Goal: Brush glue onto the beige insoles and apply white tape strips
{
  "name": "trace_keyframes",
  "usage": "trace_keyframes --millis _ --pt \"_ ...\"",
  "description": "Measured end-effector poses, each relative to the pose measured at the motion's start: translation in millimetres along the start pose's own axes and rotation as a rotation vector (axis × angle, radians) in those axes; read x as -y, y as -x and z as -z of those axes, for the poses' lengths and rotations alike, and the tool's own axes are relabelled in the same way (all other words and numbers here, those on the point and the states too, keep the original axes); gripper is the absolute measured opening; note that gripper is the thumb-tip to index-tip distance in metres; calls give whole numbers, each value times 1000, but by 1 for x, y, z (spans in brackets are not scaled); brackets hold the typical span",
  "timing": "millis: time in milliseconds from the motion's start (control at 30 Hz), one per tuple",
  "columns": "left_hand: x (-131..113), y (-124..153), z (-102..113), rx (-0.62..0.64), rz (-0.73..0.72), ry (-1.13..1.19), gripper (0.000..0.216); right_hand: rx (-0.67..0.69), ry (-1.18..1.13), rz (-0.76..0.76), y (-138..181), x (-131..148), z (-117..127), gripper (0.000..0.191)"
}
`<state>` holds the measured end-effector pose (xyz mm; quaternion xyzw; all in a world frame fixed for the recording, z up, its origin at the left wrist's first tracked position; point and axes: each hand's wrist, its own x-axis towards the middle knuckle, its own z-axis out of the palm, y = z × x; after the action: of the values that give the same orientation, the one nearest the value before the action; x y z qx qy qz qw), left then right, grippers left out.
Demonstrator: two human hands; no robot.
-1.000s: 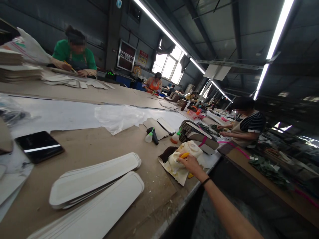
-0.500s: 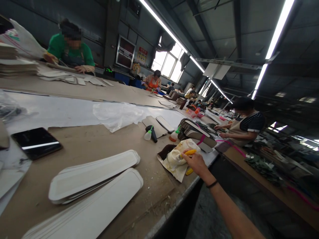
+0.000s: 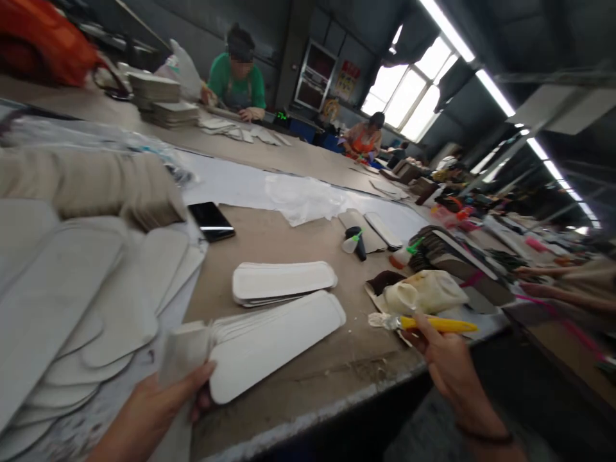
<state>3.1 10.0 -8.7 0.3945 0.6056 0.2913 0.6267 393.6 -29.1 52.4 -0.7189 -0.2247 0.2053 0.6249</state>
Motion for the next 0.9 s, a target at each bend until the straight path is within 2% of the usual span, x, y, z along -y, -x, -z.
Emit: trace_keyframes --millis 67,167,267,367,533,733,900 --pt "3 4 4 33 2 158 44 208 -89 -98 45 0 -37 49" --pt "2 4 0 8 23 227 45 543 -118 -183 106 -1 -89 43" --pt "2 1 -3 -1 46 226 45 737 -106 -163 136 -5 -124 42" --pt "3 0 -3 6 49 220 43 752 -15 -100 136 -8 -133 44" --pt "1 0 -1 17 34 204 42 728 103 43 137 3 -128 36" --pt "10 -4 0 24 13 158 45 793 91 34 150 2 -143 39" --pt "19 -6 1 14 2 136 50 618 279 234 111 -11 -129 37"
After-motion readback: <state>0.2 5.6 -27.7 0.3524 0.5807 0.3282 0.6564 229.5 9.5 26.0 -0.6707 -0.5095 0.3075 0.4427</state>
